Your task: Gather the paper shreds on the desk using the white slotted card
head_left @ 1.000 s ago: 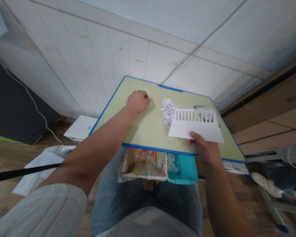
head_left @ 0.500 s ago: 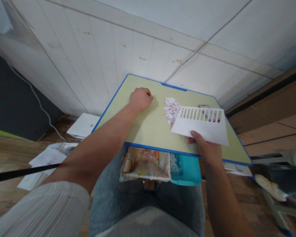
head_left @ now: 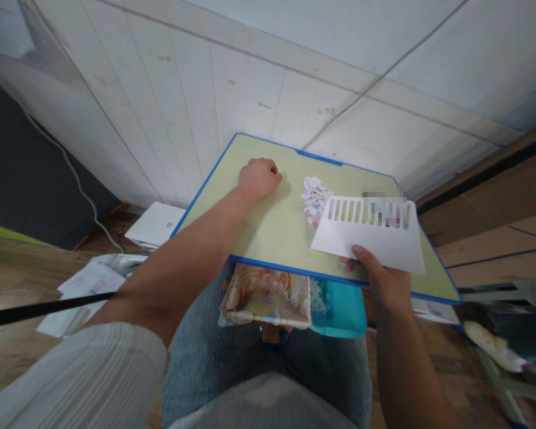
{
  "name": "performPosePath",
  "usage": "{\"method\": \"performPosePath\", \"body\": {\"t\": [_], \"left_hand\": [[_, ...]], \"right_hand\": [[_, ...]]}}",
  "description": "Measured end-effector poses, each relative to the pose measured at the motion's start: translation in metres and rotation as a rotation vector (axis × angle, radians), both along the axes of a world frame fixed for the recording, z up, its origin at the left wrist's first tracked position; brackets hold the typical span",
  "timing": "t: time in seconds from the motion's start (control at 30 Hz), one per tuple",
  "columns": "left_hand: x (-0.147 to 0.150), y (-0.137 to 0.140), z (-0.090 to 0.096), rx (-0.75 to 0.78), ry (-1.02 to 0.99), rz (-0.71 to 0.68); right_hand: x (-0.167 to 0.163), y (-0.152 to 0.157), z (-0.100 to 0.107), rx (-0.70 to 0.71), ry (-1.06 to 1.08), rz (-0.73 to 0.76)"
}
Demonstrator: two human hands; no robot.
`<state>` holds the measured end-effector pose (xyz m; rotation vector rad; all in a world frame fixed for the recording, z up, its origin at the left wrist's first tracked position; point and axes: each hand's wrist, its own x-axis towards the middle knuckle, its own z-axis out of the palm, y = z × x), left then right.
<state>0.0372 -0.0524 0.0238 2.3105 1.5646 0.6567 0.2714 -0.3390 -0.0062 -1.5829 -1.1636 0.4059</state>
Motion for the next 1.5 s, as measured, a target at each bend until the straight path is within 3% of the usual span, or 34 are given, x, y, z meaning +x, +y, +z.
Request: {"method": "performPosePath", "body": {"t": [0.5, 0.97, 1.17, 1.5], "left_hand": [[0.0, 0.004, -0.004, -0.006, 0.012, 0.007], [0.002, 0.006, -0.007, -0.024, 0.027, 0.0], [0.001, 0.006, -0.008, -0.023, 0.018, -0.003], [0.001, 0.001, -0.003, -0.02, 0.067, -0.007]], "right_hand": [[-0.006, -0.012, -0.004, -0.042, 0.039, -0.042], [-0.013, -0.007, 0.003, -0.016, 0.111, 0.014], [-0.01, -0.009, -0.002, -0.043, 0.103, 0.119], [-0.011, -0.008, -0.001, -0.087, 0.157, 0.117]]}}
